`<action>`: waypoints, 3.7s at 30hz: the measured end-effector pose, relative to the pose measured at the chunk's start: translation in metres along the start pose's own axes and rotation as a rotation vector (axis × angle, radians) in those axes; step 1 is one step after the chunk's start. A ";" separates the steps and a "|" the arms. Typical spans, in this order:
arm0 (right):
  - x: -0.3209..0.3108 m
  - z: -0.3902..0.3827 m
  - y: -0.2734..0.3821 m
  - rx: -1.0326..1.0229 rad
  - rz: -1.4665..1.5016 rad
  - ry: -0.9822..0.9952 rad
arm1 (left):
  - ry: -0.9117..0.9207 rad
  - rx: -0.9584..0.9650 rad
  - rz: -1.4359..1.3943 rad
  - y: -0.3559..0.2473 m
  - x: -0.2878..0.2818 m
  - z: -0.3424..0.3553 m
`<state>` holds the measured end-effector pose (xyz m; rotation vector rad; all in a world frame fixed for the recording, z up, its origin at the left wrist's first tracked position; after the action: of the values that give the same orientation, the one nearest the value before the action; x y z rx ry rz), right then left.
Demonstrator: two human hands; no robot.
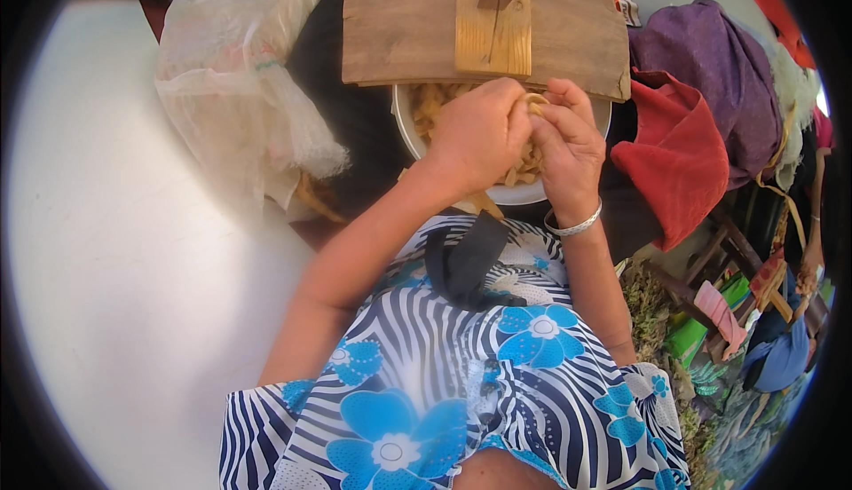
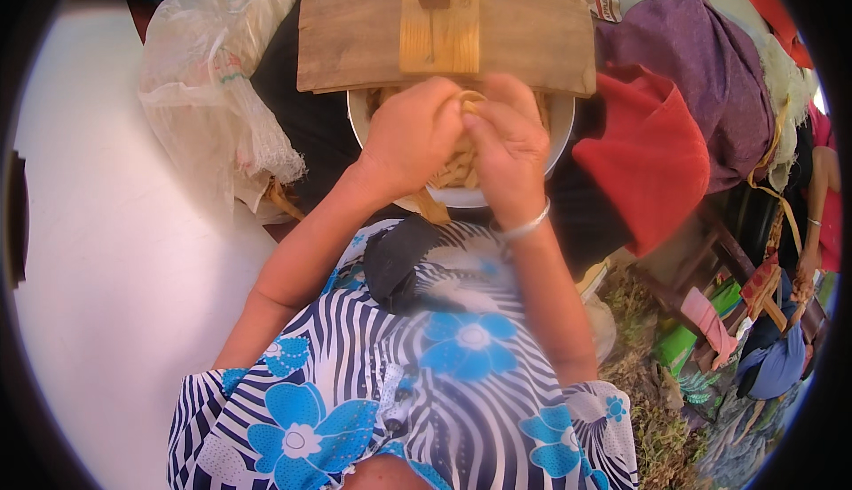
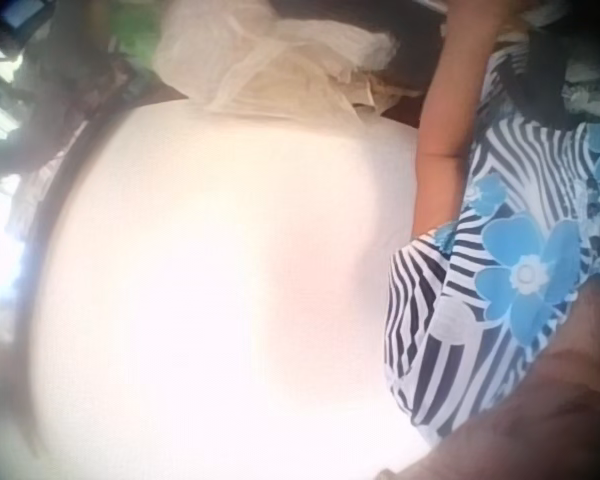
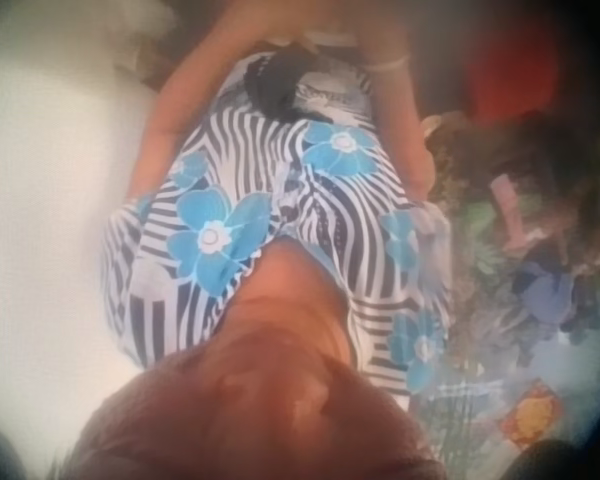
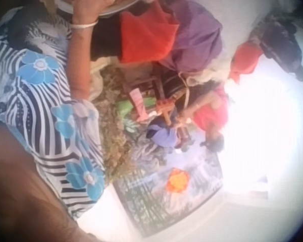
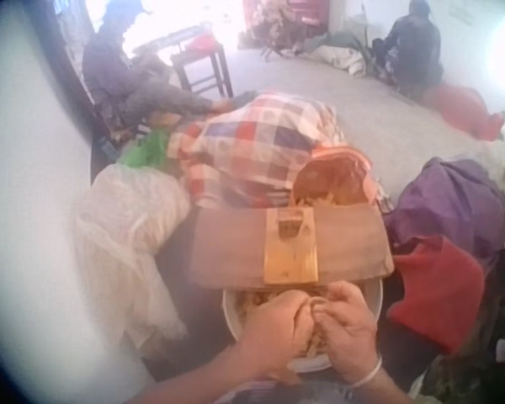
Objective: The person uses a wooden clamp tool to organize thin yellow strips, likely bamboo, by tying them into small bundles and placing them into a bowl.
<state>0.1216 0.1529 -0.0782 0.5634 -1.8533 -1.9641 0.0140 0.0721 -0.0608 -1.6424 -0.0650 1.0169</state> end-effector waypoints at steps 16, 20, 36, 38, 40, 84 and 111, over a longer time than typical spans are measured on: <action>-0.017 0.017 0.009 0.151 -0.332 0.420 | -0.030 0.175 0.020 0.017 -0.040 -0.019; -0.018 0.016 0.011 0.117 -0.490 0.551 | 0.116 0.063 -0.049 0.021 -0.041 -0.006; 0.017 0.042 0.040 0.107 -0.444 0.671 | 0.406 -0.299 -0.492 0.045 -0.028 0.006; -0.010 0.057 0.021 0.186 -0.498 0.592 | 0.374 -0.249 -0.415 0.050 -0.036 0.008; -0.034 0.067 0.006 0.254 -0.386 0.492 | 0.251 -0.371 -0.471 0.071 -0.062 0.015; -0.001 0.061 -0.021 0.196 -0.185 0.286 | -0.014 -0.221 -0.504 0.099 -0.038 0.070; 0.005 0.020 0.035 -0.658 -0.783 0.188 | 0.739 -0.527 -0.750 0.028 0.052 -0.027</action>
<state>0.1071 0.1651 -0.0421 1.3090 -0.8058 -2.6801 0.0509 0.0696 -0.1142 -2.1251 -0.4428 -0.2253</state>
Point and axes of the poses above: each hand's wrist, its own z-axis towards the middle knuckle, its own x-axis out of the palm, y = z × x, the point moved 6 cm from there along z, towards the middle knuckle, and after that the axes turned 8 degrees about -y, right-handed, at the moved point
